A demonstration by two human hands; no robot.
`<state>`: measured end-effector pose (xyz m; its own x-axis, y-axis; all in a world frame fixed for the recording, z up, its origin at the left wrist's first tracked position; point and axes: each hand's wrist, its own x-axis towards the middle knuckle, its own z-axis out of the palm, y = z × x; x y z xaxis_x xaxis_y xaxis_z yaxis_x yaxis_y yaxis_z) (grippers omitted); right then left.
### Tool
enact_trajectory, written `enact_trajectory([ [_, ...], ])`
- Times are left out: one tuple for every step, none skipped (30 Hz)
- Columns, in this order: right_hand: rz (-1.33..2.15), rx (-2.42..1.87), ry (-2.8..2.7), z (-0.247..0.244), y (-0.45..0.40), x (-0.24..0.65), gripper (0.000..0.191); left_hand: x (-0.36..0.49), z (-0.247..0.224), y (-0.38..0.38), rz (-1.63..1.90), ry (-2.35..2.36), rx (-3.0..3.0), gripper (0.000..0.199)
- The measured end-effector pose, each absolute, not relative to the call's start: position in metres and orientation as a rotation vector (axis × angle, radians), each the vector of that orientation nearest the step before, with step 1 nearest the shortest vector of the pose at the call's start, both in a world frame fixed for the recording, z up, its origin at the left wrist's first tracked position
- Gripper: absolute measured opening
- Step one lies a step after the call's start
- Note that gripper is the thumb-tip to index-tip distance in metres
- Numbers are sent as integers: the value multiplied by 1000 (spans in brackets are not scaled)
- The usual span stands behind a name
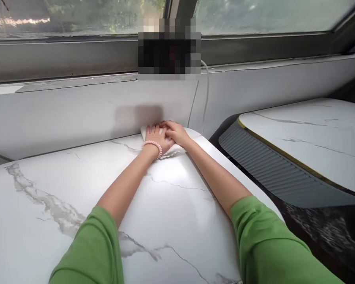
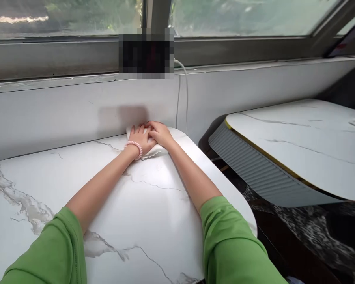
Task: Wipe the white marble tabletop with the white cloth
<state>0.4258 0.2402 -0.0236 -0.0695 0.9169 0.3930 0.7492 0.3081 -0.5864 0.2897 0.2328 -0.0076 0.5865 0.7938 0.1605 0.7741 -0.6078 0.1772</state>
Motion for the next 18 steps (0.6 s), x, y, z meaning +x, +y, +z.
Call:
enact_trajectory([
  [308,-1480,-1852,-24,242,426,43,290,-9,235,355,1343,2715,62],
  [317,-1479,-1850,-25,242,427,43,290,-10,236,362,1343,2712,61],
  [323,-1483,-1850,-25,241,427,44,291,-11,236,364,1348,2713,61],
  [323,-1491,-1853,-25,240,427,44,291,-12,235,361,1352,2718,61],
  [316,-1499,-1857,-24,238,426,45,291,-12,233,354,1359,2725,61],
  [306,-1505,-1864,-23,236,425,45,291,-12,231,347,1370,2728,60],
  [297,-1506,-1873,-23,233,424,45,290,-11,227,336,1384,2727,61],
  [292,-1501,-1884,-22,230,422,45,290,-10,223,323,1404,2718,61],
  [290,-1491,-1897,-22,226,420,44,288,-9,218,307,1426,2706,62],
  [291,-1479,-1911,-22,222,419,44,287,-8,212,288,1447,2692,63],
  [293,-1469,-1924,-22,216,417,44,284,-7,205,269,1463,2681,64],
  [291,-1458,-1935,-23,209,415,43,282,-6,197,253,1467,2677,65],
  [286,-1446,-1946,-25,200,414,43,279,-5,187,243,1461,2678,67],
  [279,-1432,-1957,-26,189,413,42,276,-5,176,237,1447,2684,68],
  [271,-1420,-1968,-28,178,412,42,274,-5,165,235,1429,2691,69],
  [259,-1413,-1981,-29,165,411,43,271,-4,153,238,1412,2697,70],
  [246,-1414,-1998,-30,151,411,43,269,-4,140,241,1398,2702,71],
  [232,-1422,-2020,-30,137,410,44,268,-4,127,245,1390,2705,71],
])
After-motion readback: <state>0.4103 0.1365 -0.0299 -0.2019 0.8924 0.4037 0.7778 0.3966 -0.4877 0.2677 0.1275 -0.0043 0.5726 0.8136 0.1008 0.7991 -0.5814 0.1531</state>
